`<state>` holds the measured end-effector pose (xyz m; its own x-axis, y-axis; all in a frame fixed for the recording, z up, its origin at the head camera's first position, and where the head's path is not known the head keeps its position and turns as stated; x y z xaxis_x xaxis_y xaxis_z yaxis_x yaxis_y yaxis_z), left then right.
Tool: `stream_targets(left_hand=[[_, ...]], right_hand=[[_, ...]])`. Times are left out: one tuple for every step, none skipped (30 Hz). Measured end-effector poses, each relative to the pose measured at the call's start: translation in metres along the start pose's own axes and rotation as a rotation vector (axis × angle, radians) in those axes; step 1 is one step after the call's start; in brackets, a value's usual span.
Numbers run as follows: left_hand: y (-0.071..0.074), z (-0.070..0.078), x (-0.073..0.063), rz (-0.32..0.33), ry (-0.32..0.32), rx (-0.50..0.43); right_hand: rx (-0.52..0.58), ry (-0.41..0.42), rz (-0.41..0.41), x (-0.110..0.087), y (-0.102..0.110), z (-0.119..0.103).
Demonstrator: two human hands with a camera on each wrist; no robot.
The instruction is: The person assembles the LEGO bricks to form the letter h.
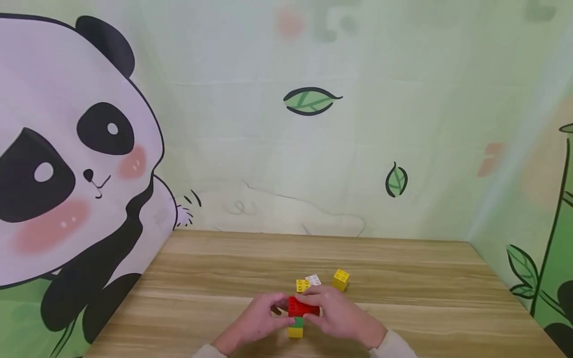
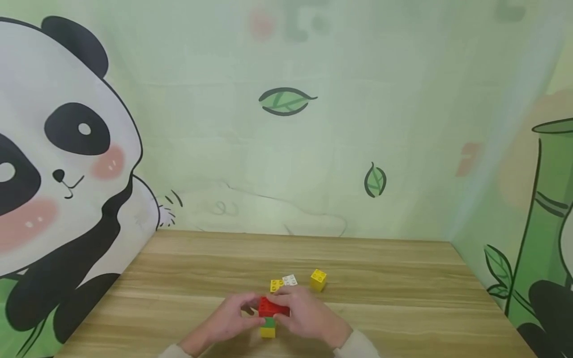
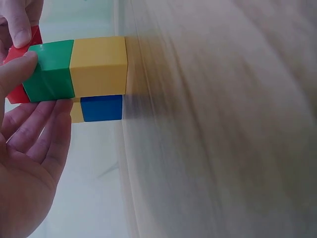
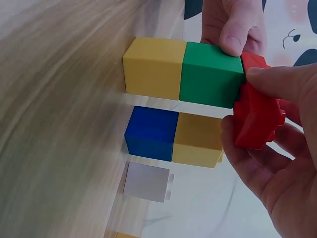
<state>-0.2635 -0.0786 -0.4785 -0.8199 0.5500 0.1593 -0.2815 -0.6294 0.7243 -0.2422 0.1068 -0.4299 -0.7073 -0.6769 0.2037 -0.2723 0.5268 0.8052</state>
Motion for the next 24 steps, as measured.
stream_targets(left_hand=[[-0.0001,-0.0003,0.0001,0.001,0.001,-0.003],[0.0000,-0.0003,0.0001,0.001,-0.001,-0.005],[0.0001,-0.0004,0.0001,0.000,-0.004,-0.005],[0.0002,-0.0007,0.0000,-0.001,-0.007,-0.007],[0.0001,-0.0012,-0.0001,-0.002,-0.011,-0.005],[0.0001,-0.0016,-0.0003,-0.004,-0.015,-0.004],[0.0001,-0.0021,-0.0006,-0.006,-0.021,-0.008],[0.0000,-0.0022,-0.0010,-0.008,-0.026,-0.012],[0.0001,-0.0025,-0.0014,-0.008,-0.032,-0.014],[0.0003,-0.0028,-0.0018,-0.007,-0.037,-0.017],[0.0007,-0.0030,-0.0023,-0.006,-0.043,-0.017],[0.0012,-0.0029,-0.0028,-0.004,-0.046,-0.018],[0.0017,-0.0028,-0.0032,-0.002,-0.050,-0.019],[0.0021,-0.0028,-0.0037,-0.001,-0.049,-0.018],[0.0025,-0.0028,-0.0041,0.000,-0.049,-0.016],[0.0028,-0.0028,-0.0045,0.000,-0.046,-0.017],[0.0031,-0.0027,-0.0049,-0.002,-0.043,-0.019],[0.0034,-0.0027,-0.0051,-0.003,-0.039,-0.025],[0.0035,-0.0029,-0.0052,-0.005,-0.037,-0.031],[0.0036,-0.0029,-0.0054,-0.008,-0.033,-0.038],[0.0038,-0.0029,-0.0054,-0.009,-0.033,-0.044],[0.0038,-0.0028,-0.0054,-0.012,-0.032,-0.050],[0.0040,-0.0027,-0.0053,-0.014,-0.029,-0.058],[0.0041,-0.0024,-0.0052,-0.017,-0.028,-0.062]], right_hand=[[0.003,-0.002,0.001,-0.0001,-0.0003,0.0007],[0.003,-0.001,0.004,-0.0003,-0.0007,0.0014],[0.006,0.003,0.008,-0.0004,-0.0011,0.0020],[0.006,0.006,0.013,-0.0006,-0.0015,0.0027],[0.008,0.011,0.018,-0.0008,-0.0019,0.0034],[0.011,0.017,0.023,-0.0009,-0.0023,0.0040],[0.011,0.028,0.030,-0.0011,-0.0027,0.0044],[0.010,0.036,0.037,-0.0015,-0.0032,0.0048],[0.010,0.043,0.044,-0.0018,-0.0036,0.0053],[0.010,0.048,0.050,-0.0018,-0.0039,0.0055],[0.011,0.054,0.055,-0.0017,-0.0043,0.0058],[0.012,0.061,0.061,-0.0017,-0.0046,0.0059],[0.013,0.065,0.067,-0.0016,-0.0049,0.0061],[0.016,0.066,0.070,-0.0014,-0.0053,0.0063],[0.021,0.069,0.072,-0.0012,-0.0055,0.0064],[0.029,0.073,0.075,-0.0009,-0.0057,0.0063],[0.035,0.075,0.076,-0.0005,-0.0059,0.0064],[0.043,0.078,0.078,-0.0002,-0.0059,0.0066],[0.051,0.078,0.078,0.0001,-0.0060,0.0069],[0.061,0.077,0.077,0.0004,-0.0058,0.0070],[0.072,0.074,0.077,0.0006,-0.0058,0.0070],[0.083,0.068,0.076,0.0007,-0.0057,0.0071],[0.092,0.060,0.074,0.0008,-0.0054,0.0073],[0.103,0.052,0.072,0.0009,-0.0052,0.0075]])
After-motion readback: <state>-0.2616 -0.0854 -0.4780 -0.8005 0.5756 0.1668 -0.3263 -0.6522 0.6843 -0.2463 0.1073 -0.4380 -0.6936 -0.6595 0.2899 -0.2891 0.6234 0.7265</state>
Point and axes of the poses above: each hand's wrist, its own x-axis towards the middle knuckle, its own y-axis out of the back of the hand, z = x × y, the point moved 3 cm from there along x, towards the middle knuckle, and after that the axes turned 14 degrees about x, right-handed, at the moved point
